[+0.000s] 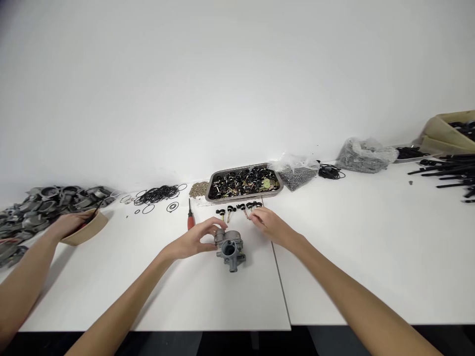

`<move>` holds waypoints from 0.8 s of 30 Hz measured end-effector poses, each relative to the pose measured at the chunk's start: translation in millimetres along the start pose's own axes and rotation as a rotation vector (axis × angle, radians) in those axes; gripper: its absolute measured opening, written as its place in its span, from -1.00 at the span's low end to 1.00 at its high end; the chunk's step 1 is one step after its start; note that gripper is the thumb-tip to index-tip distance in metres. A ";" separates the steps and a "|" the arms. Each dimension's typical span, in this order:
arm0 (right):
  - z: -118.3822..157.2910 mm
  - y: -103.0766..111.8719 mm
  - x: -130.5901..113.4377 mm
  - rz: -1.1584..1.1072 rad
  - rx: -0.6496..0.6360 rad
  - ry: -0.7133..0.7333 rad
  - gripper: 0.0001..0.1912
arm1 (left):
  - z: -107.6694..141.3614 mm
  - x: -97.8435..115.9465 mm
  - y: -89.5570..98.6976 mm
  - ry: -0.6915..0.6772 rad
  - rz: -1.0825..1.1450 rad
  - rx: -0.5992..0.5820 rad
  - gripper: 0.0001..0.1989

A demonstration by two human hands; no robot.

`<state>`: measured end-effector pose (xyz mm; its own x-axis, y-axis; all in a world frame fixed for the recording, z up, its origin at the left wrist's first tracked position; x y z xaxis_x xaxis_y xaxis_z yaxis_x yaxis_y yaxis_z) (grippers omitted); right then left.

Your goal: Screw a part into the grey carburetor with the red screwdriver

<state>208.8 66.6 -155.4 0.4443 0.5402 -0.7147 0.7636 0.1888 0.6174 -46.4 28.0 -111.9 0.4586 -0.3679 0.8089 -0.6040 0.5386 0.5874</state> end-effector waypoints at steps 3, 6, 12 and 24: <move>-1.3 1.7 -1.1 0.002 -0.003 0.000 -0.63 | -2.4 -6.4 16.0 0.003 -0.266 0.086 -0.60; -8.7 0.5 -8.0 0.035 -0.027 0.034 -0.64 | -15.8 -16.8 26.3 0.165 -0.617 0.290 -0.73; -27.1 -25.3 -35.3 -0.061 -0.070 0.042 -0.63 | -56.0 -31.6 12.7 0.330 -0.869 0.318 -0.68; -13.8 -50.8 -47.0 -0.617 -0.311 -0.066 -0.60 | -31.0 -48.2 23.9 0.398 -0.797 0.408 -0.74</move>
<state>142.7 43.0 -148.6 0.0068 0.2093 -0.9778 0.7205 0.6770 0.1500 -62.7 82.1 -137.7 0.9711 -0.1874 0.1479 -0.1665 -0.0876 0.9821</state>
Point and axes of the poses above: each hand's wrist, its own z-axis away from the middle knuckle, its own y-axis out of the back of the hand, x = y × z, the point moved 2 cm from there along -z, towards the middle knuckle
